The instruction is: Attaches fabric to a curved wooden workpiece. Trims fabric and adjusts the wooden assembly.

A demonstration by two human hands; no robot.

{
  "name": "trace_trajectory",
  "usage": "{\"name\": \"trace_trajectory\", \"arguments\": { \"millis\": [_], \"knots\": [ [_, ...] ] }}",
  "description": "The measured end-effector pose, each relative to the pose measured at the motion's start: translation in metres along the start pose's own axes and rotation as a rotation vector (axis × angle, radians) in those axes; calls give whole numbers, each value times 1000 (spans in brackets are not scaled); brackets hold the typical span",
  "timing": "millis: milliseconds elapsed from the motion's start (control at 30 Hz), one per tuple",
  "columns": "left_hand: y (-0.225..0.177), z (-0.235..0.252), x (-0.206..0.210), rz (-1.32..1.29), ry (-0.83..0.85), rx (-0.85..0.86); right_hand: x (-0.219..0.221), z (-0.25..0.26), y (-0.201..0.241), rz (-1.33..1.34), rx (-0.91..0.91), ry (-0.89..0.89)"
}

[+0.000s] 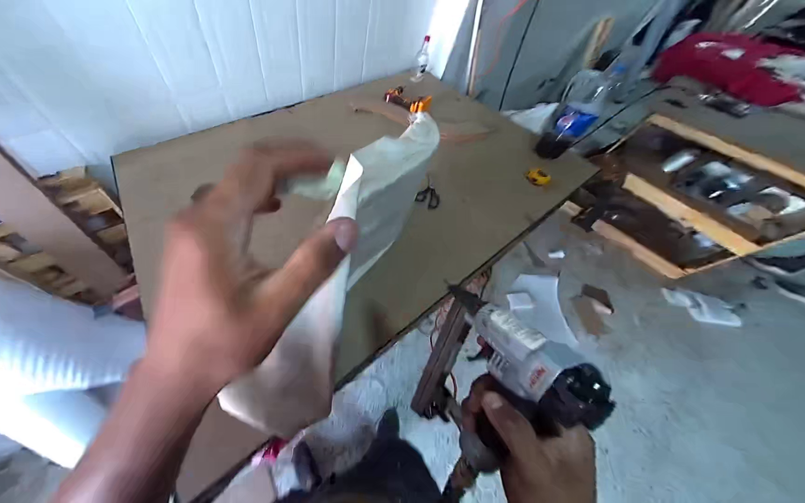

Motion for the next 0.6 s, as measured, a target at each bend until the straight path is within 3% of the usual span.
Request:
{"name": "trace_trajectory", "arguments": {
  "millis": [67, 167, 367, 500, 600],
  "knots": [
    [52, 4, 30, 186, 97, -287, 4, 6, 8, -12, -30, 5],
    [97, 18, 72, 282, 265, -468, 8, 18, 20, -54, -79, 2],
    [151, 89, 134, 344, 457, -607, -5, 64, 34, -208, -112, 19],
    [198, 138, 152, 156, 608, -799, -14, 115, 37, -321, -170, 72],
    [206, 163, 170, 234, 720, -686, -17, 167, 45, -373, -182, 153]
  ]
}}
Point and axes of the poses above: each hand's wrist, its own z-axis towards the middle knuckle, its own x-axis out of the palm, y = z × x, the point moved 2 cm from there along z, towards the middle knuckle, and after that the axes turned 4 degrees about x, right-handed, at the moved point
